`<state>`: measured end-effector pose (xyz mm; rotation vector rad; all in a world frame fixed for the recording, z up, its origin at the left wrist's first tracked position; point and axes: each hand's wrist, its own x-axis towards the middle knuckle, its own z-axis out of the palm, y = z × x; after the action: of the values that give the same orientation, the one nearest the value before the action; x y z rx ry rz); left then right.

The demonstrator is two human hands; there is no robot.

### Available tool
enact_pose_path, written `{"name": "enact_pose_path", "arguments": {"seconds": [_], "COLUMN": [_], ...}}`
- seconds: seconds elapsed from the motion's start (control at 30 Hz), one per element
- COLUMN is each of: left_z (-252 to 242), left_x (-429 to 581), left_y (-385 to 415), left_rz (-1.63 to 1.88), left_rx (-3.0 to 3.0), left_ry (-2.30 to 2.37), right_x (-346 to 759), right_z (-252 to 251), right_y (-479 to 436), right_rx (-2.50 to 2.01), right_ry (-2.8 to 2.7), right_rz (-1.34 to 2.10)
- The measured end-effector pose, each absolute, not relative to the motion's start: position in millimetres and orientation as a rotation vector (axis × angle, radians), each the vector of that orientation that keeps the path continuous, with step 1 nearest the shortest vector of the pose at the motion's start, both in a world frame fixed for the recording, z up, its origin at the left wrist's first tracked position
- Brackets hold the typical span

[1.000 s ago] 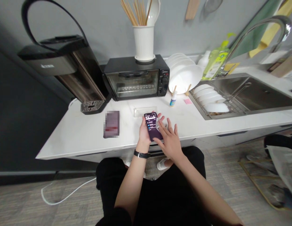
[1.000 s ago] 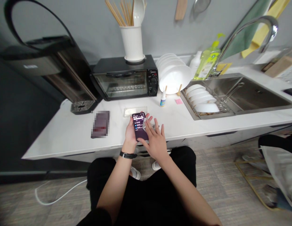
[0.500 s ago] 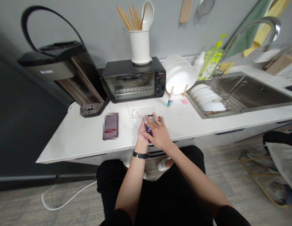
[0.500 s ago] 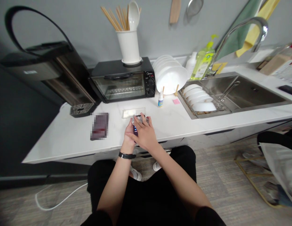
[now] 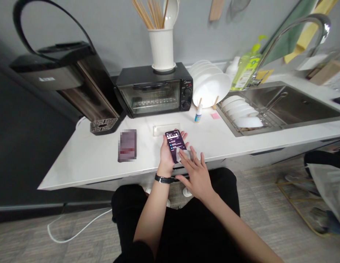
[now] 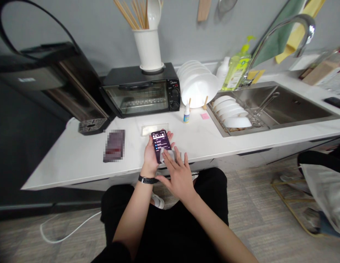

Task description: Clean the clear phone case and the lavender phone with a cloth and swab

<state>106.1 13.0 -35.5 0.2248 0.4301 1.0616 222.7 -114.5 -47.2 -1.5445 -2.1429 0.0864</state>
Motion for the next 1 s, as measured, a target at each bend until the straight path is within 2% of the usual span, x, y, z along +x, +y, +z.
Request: {"name": "enact_pose_path", "arguments": {"seconds": [0.23,0.47,0.63,1.0], "left_z": [-32,-37,-41,-36], "left_x": [108,114,113,109], "left_y": [14,17,15,15], "left_rz": [0.971,1.059,0.967,1.077], "left_rx": [0.195,0.179,0.187,0.207], "left_ry": [0.461,0.54,0.455,0.484], "right_x": [222,208,205,213], "right_z": [-36,-22,-21,-41], "right_y": [-61,-23,-42,-120], "right_rx": [-1.657,-1.571,-1.482,-1.527], "right_ry": [-2.003,-2.062,-2.119,-2.186], "right_rz": [0.045,0.136,0.156,0.093]}}
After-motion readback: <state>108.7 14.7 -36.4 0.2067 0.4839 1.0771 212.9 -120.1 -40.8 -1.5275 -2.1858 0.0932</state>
